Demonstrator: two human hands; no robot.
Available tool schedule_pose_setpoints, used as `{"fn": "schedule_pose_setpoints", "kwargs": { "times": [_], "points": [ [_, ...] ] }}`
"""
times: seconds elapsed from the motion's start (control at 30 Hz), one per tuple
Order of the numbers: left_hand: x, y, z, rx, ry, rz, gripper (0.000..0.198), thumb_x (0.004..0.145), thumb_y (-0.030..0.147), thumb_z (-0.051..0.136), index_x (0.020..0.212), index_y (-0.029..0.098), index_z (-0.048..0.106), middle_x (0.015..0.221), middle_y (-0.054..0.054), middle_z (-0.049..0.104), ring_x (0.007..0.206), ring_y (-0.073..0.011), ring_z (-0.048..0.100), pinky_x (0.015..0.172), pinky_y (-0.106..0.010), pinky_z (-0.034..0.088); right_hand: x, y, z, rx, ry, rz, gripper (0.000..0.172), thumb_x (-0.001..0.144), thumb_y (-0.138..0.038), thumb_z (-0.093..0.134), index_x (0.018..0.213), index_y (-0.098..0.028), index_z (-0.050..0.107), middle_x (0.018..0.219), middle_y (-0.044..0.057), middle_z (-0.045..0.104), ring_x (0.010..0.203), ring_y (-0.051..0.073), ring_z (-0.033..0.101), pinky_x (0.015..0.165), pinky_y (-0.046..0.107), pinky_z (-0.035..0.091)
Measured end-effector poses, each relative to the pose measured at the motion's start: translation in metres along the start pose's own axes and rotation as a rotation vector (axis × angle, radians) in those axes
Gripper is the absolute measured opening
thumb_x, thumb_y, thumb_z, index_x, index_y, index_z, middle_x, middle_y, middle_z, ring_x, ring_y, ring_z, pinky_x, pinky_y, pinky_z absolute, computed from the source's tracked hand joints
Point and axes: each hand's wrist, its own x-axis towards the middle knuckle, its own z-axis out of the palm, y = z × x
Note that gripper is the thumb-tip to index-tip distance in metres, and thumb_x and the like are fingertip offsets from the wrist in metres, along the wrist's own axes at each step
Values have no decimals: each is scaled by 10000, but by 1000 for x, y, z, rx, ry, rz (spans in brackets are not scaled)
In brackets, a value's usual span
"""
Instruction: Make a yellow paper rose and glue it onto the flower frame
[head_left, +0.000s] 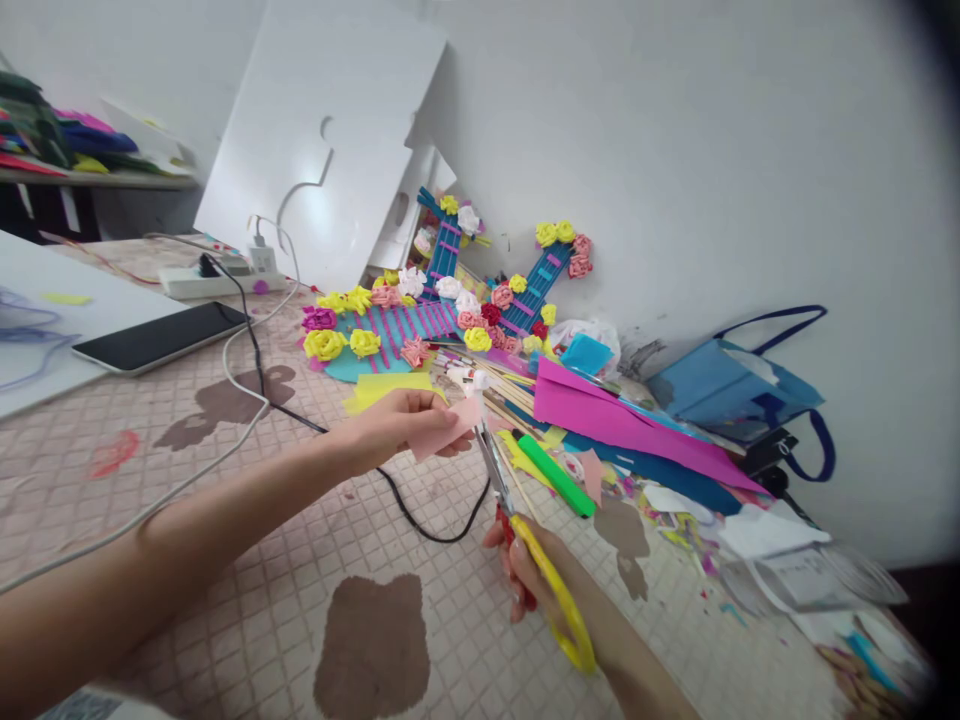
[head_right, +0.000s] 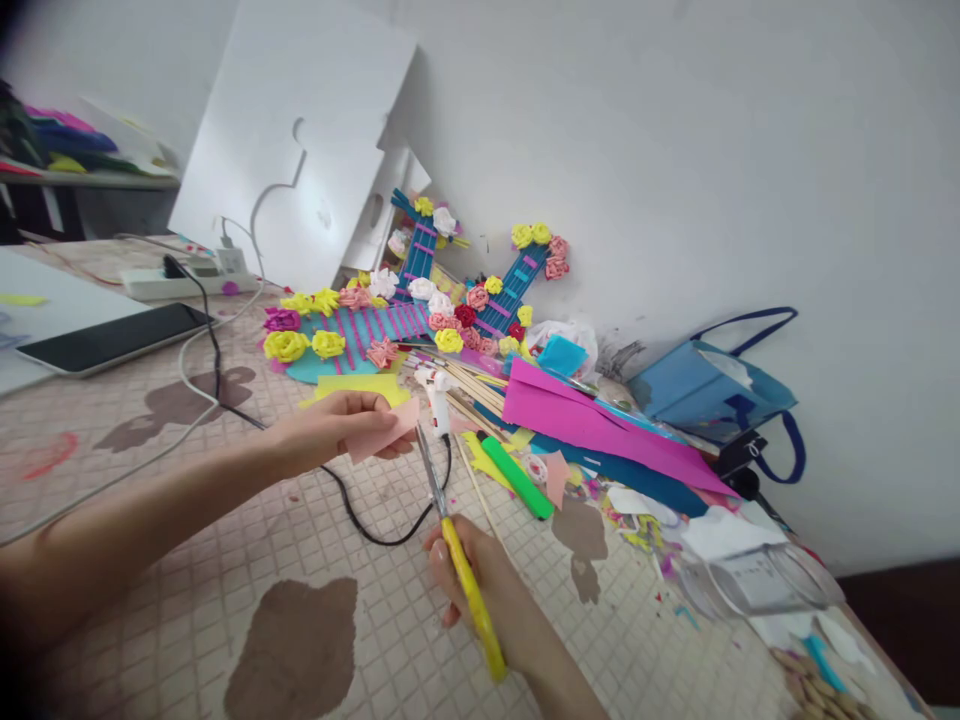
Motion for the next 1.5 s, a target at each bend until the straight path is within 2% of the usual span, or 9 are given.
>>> {"fn": "schedule_pose_setpoints", "kwargs": {
  "times": [0.17,0.3,0.9,1.2,1.5],
  "points": [
    [-1,-3,0,48,-75,-17,249,765,296,699,740,139,507,854,-101,725,798,-203,701,704,-291,543,1,-7,3,-11,-3,16,465,816,-646,428,907,-200,518,622,-49,384,505,85,409,436,219,492],
    [-2,-5,-1,103,-124,-20,243,784,321,678,758,143,515,862,-104,727,811,-205,701,732,-307,542,2,-6,4,10,1,25,456,815,-638,439,903,-199,525,621,-48,391,493,79,397,434,216,490],
    [-3,-3,5,106,-137,-48,242,776,304,684,736,144,508,865,-93,722,852,-208,696,784,-331,538,5,5,6,-30,17,-1,473,837,-643,382,893,-187,494,615,-56,382,476,69,389,395,191,470],
    [-3,-3,5,74,-133,-62,242,768,288,692,730,143,501,832,-82,721,839,-201,698,793,-339,536,6,-1,9,-89,36,56,556,763,-746,360,794,-198,446,535,-74,377,409,63,365,383,206,445],
    [-3,-2,2,45,-146,-70,236,768,277,694,736,138,505,854,-98,719,837,-205,698,781,-328,537,4,-4,10,-135,53,27,519,784,-709,382,733,-194,421,516,-78,386,351,45,377,329,166,387]
  ]
}}
